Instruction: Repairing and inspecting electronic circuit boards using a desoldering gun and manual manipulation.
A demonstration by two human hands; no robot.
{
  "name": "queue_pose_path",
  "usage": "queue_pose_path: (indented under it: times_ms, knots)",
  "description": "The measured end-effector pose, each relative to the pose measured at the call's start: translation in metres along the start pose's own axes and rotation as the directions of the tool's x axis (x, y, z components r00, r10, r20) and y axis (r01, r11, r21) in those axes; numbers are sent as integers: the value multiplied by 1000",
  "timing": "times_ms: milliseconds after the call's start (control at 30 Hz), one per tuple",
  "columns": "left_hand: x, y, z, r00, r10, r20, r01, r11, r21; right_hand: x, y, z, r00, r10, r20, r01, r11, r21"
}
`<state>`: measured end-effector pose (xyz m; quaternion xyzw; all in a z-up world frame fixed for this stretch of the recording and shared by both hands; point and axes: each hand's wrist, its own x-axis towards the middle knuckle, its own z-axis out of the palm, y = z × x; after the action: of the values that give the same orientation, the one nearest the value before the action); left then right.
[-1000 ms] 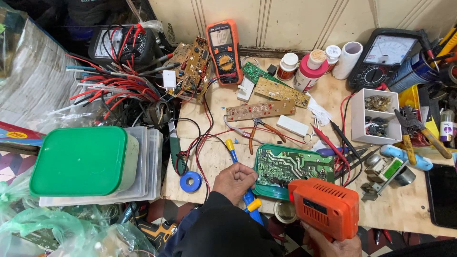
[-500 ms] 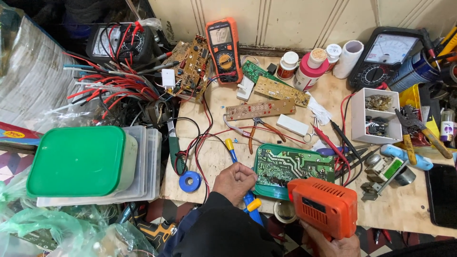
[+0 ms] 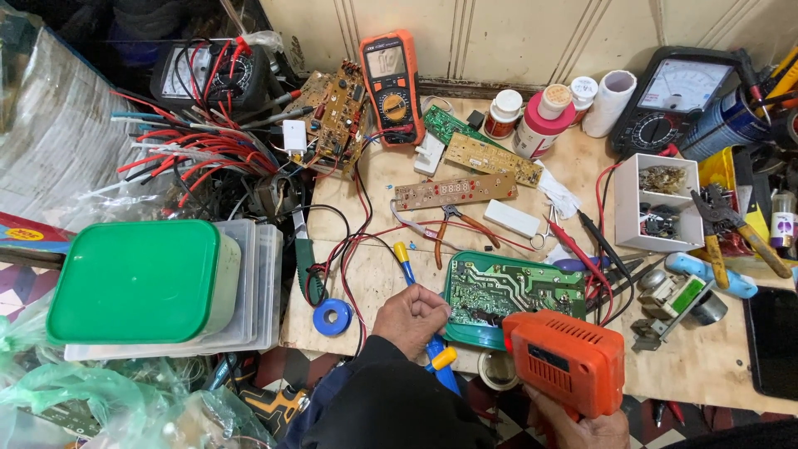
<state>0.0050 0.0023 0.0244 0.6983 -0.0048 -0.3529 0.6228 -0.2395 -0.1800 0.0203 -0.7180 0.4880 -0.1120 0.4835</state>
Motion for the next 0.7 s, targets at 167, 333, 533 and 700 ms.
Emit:
queue_pose_path:
  times_ms: [167, 333, 533, 700]
  knots:
    - [3, -5, 1, 1000, 1, 5, -1, 1000, -13, -2, -2, 0, 1000, -1, -17, 2, 1000, 16]
    - [2, -4, 0, 1000, -7, 19, 7, 1000, 0, -4, -12, -1, 997, 75, 8, -75, 996, 50]
    - [3, -6, 0, 1000, 5, 29, -4, 1000, -16, -4, -8, -1, 997, 73, -10, -72, 993, 92]
    - [2, -2, 1, 997, -67, 40, 66, 998, 23, -5, -7, -1, 1000, 21, -18, -20, 997, 78]
